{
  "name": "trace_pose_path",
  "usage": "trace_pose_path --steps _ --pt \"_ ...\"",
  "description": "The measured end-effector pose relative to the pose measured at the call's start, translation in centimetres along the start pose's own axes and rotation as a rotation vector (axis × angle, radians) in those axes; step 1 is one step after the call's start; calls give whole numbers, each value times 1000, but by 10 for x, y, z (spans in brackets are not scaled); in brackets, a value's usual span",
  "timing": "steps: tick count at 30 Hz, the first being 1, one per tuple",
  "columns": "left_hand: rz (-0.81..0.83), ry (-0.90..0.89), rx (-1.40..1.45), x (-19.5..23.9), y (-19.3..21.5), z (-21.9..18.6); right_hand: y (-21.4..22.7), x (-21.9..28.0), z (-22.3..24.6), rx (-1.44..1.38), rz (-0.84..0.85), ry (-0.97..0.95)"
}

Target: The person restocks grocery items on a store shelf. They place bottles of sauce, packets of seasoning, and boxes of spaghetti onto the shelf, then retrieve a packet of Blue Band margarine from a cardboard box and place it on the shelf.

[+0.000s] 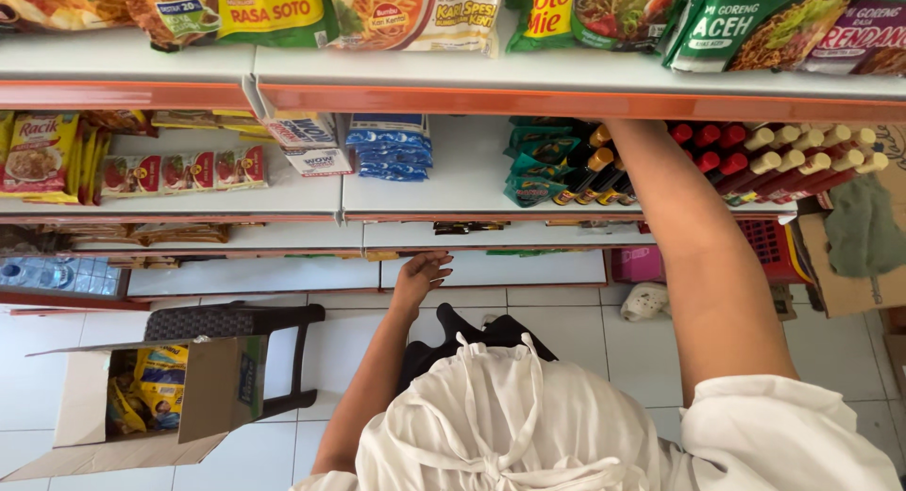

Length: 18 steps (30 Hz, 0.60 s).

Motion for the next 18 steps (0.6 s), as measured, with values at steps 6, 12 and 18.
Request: trace_pose_path --steps 6,12,18 --pt "5 -1 -11 1 -2 -8 -9 -6 -10 -2 -32 -27" --pt "-29 -21 -7 6 2 -15 -32 -25 -1 -26 -88 7" --pt "-68 -53 12 6 15 -15 -85 -64 42 -151 -71 181"
Point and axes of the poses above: each hand's wrist, its own x-axis away from the middle knuckle, its own y-axis out of the back of the hand, z = x × y, the point moved 3 cm from there along -x, towards the middle knuckle, and after that the axes turned 8 degrees about z, right-handed, at the moved point
